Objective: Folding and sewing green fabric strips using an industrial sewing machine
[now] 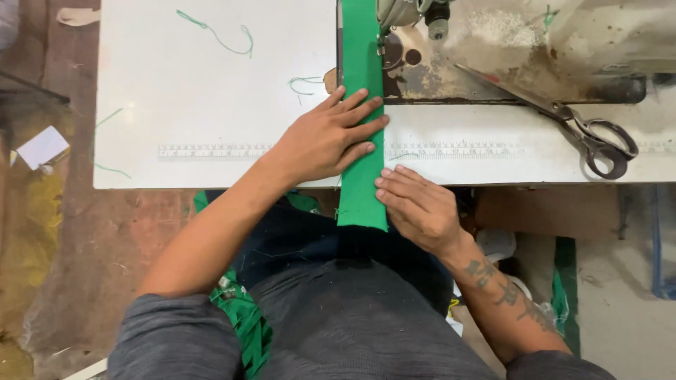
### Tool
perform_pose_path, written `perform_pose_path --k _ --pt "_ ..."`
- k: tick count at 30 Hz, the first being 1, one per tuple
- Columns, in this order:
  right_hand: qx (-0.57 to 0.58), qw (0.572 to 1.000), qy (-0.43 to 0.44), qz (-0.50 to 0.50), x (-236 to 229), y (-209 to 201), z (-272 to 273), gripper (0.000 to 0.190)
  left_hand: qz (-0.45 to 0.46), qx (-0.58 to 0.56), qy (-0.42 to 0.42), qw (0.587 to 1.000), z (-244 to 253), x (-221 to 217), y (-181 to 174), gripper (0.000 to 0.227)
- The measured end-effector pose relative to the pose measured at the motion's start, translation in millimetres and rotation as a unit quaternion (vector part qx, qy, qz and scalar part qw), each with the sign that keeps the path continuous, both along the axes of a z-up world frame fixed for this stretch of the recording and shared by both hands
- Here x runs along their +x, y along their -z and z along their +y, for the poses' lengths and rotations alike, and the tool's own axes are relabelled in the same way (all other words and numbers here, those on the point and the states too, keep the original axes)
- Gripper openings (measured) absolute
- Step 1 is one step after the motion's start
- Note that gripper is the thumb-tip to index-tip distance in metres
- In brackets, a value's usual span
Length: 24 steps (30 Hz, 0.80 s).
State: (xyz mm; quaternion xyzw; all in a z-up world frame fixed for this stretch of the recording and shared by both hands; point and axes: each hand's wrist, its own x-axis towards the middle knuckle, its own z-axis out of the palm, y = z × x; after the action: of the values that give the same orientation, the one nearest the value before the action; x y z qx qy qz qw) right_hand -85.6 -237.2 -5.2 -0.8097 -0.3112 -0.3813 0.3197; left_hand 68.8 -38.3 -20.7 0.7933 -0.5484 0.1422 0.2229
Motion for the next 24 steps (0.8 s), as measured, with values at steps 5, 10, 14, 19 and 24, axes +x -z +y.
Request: perform_pose_path --k 5,10,14,19,24 --pt "-0.004 1.0 0.003 0.006 2.2 -1.2 -2.7 0.007 -0.003 0.018 -0.02 1.0 2.8 -5.3 -3.2 0.045" --pt "-0.005 0.999 -0.009 0.037 5.7 -3.2 -6.3 0.01 0.021 0.036 -0.009 0.999 9.5 -19.7 -10.2 0.051" --pt "-0.017 0.998 -0.011 0.056 23.2 -2.0 -12.2 0.012 -0.018 0.014 -0.031 0.999 9.6 -7.4 -5.9 0.052" --pt "-0.083 0.987 -0.056 0.127 50.8 -13.0 -32.1 0.007 0.014 0.109 0.003 0.994 9.7 24.0 -25.3 0.061" --pt "-0.094 0.984 -0.05 0.141 74.1 -15.4 -35.2 0.005 0.008 0.107 0.005 0.994 6.8 49.0 -24.3 0.063"
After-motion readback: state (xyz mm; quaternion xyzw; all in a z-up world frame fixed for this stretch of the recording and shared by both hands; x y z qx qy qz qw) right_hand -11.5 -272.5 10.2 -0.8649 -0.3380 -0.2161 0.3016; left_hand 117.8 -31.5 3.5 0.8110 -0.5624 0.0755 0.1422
